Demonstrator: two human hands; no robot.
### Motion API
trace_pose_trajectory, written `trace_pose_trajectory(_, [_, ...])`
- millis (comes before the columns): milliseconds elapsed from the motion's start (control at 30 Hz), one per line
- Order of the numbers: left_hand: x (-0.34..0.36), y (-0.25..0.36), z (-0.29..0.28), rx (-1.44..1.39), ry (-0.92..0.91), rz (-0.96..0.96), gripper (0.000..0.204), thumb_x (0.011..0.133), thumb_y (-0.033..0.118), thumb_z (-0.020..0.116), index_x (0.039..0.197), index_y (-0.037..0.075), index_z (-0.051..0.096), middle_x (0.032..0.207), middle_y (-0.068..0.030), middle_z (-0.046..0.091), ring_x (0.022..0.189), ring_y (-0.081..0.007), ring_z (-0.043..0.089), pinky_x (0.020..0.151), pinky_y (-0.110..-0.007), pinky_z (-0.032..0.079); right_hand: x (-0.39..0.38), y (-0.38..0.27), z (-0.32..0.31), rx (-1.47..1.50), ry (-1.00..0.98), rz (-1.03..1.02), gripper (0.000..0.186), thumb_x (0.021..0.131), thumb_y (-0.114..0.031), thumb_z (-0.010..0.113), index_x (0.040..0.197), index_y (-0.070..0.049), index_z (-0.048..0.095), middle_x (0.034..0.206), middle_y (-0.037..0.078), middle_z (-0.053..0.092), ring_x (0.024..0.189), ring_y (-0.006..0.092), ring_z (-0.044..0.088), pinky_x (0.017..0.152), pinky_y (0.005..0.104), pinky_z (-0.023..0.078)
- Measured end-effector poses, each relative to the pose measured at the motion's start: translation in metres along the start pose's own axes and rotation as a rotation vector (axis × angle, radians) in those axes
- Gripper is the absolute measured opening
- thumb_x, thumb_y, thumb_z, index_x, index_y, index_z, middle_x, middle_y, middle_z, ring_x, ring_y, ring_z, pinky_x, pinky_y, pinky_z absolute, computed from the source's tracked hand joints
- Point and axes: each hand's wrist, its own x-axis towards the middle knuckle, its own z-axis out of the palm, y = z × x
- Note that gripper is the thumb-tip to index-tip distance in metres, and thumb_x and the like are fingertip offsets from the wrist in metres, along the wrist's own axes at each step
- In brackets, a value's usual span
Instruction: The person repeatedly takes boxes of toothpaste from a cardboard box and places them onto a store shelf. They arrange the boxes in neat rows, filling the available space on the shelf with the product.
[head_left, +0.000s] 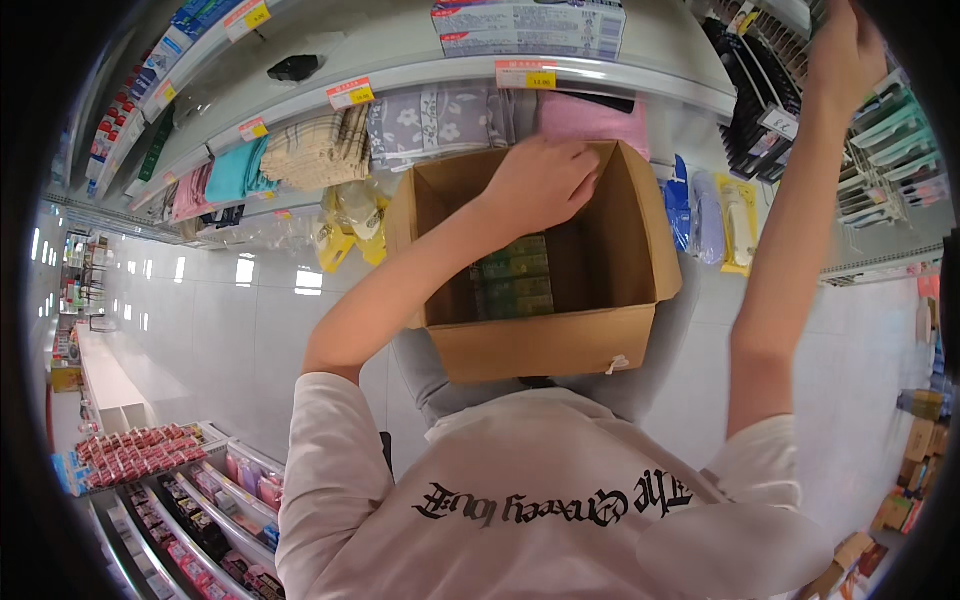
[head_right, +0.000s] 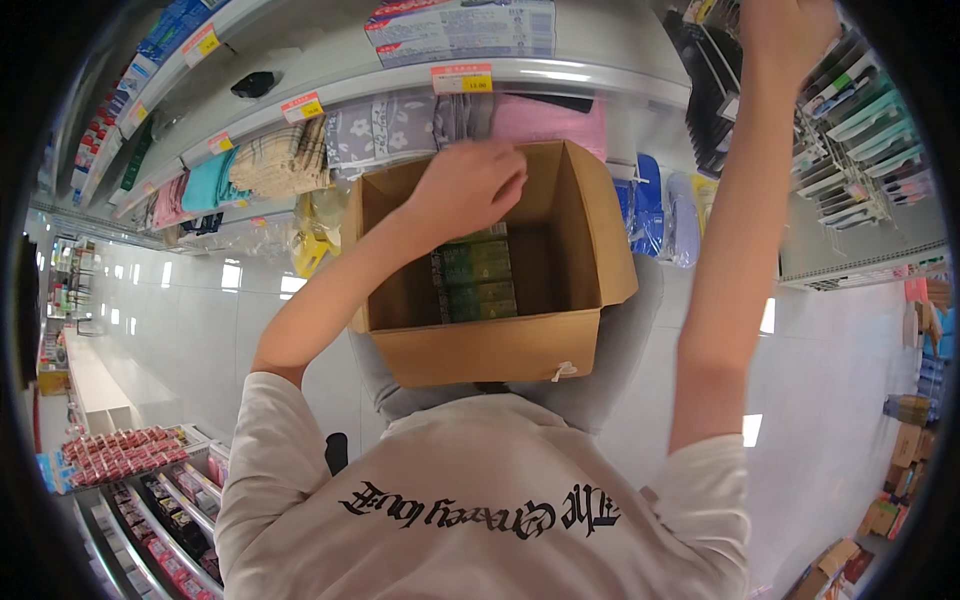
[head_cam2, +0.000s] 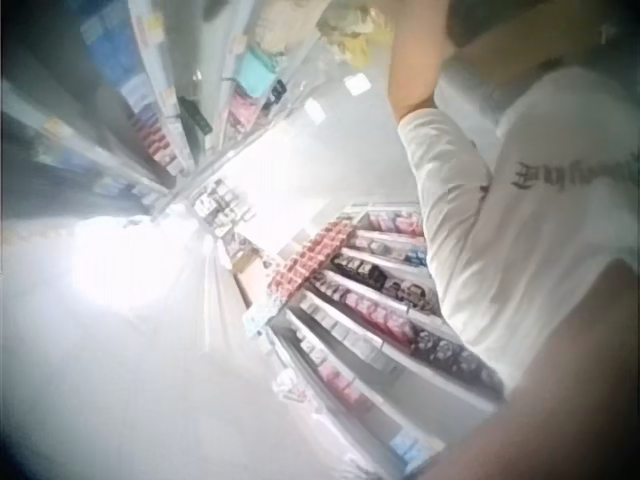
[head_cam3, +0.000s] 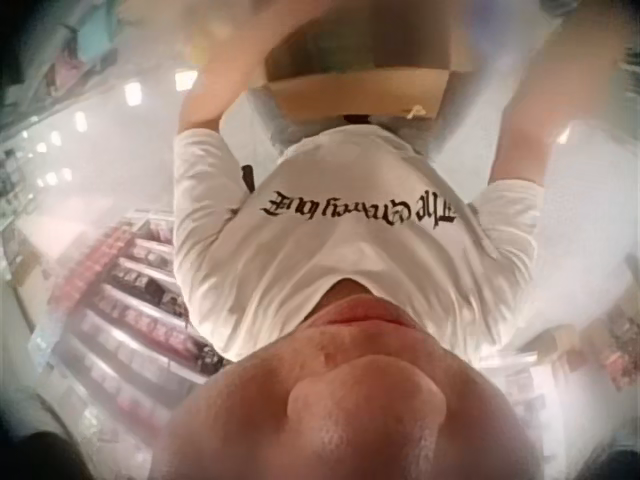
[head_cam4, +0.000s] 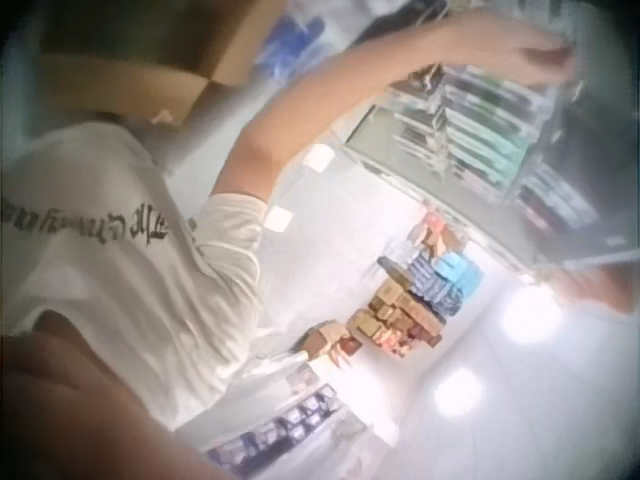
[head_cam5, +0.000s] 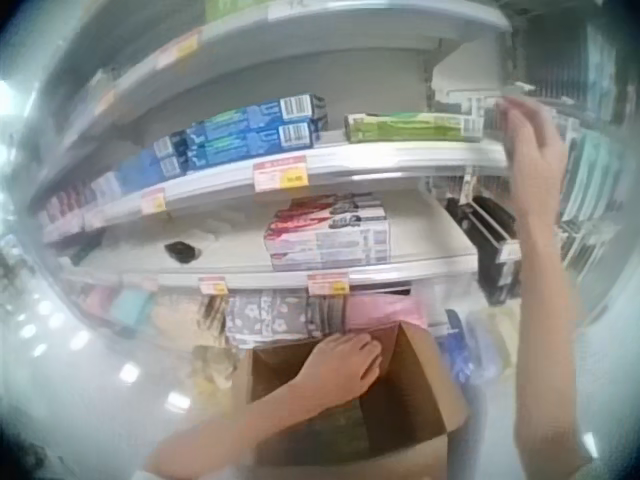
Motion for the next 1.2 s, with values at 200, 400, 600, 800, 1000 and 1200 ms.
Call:
trace_pose_trajectory(200, [-0.088, -0.049, 0.149, 0.047, -0.873, -0.167, 0.026, 0.087, 0.026, 0.062, 0.104, 0.007, 0.069, 0.099, -0.0149, 0.071, 0.096, -0.0325, 0.070, 0.082, -0.045, 0.056, -0.229, -0.088, -0.061, 0.248, -1.009, 0.679, 0.014, 0.092, -0.004, 0.059, 0.096, -0.001, 0.072, 0.093, 0.009, 0.073, 0.095, 0.0180, 0.068, 0.085, 0.0329, 0.052])
trace_pose_trajectory(400, [-0.117, -0.043, 0.215, 0.042, -1.116, -0.088, 0.026, 0.089, 0.024, 0.060, 0.108, 0.010, 0.070, 0.106, -0.0173, 0.072, 0.096, -0.0345, 0.071, 0.078, -0.048, 0.057, -0.316, -0.074, -0.078, -0.026, -1.746, 0.605, 0.028, 0.088, -0.015, 0.059, 0.112, -0.003, 0.069, 0.103, 0.017, 0.072, 0.097, 0.0369, 0.067, 0.085, 0.0450, 0.054])
trace_pose_trajectory(600, [-0.190, -0.071, 0.293, -0.022, -1.160, -0.091, 0.036, 0.090, 0.036, 0.057, 0.114, 0.010, 0.064, 0.109, -0.0216, 0.069, 0.092, -0.0384, 0.070, 0.074, -0.053, 0.055, -0.320, -0.074, -0.083, -0.061, -1.682, 0.537, 0.030, 0.090, -0.016, 0.056, 0.115, -0.005, 0.067, 0.099, 0.019, 0.071, 0.098, 0.0387, 0.066, 0.086, 0.0488, 0.053])
trace_pose_trajectory(800, [-0.205, -0.066, 0.318, -0.183, -0.813, -0.190, 0.038, 0.088, 0.035, 0.060, 0.116, 0.010, 0.062, 0.111, -0.0199, 0.068, 0.100, -0.0395, 0.066, 0.082, -0.053, 0.053, -0.314, -0.078, -0.083, 0.044, -1.612, 0.528, 0.035, 0.090, -0.020, 0.059, 0.122, -0.007, 0.060, 0.100, 0.023, 0.070, 0.095, 0.0415, 0.067, 0.084, 0.0532, 0.054])
trace_pose_trajectory(1000, [-0.175, -0.066, 0.312, -0.254, -0.924, -0.127, 0.043, 0.084, 0.028, 0.067, 0.123, 0.010, 0.061, 0.120, -0.0188, 0.064, 0.107, -0.0386, 0.063, 0.089, -0.050, 0.051, -0.315, -0.070, -0.076, 0.018, -1.687, 0.531, 0.040, 0.090, -0.025, 0.060, 0.126, -0.009, 0.060, 0.105, 0.022, 0.070, 0.098, 0.0421, 0.067, 0.086, 0.0518, 0.054])
trace_pose_trajectory(1200, [-0.078, -0.043, 0.182, -0.259, -1.131, 0.028, 0.053, 0.079, 0.020, 0.075, 0.129, 0.010, 0.061, 0.129, -0.0176, 0.061, 0.114, -0.0376, 0.060, 0.097, -0.047, 0.049, -0.267, -0.092, -0.076, 0.223, -0.975, 0.410, 0.053, 0.086, -0.003, 0.066, 0.138, -0.007, 0.053, 0.124, 0.018, 0.062, 0.117, 0.0330, 0.060, 0.097, 0.0410, 0.052])
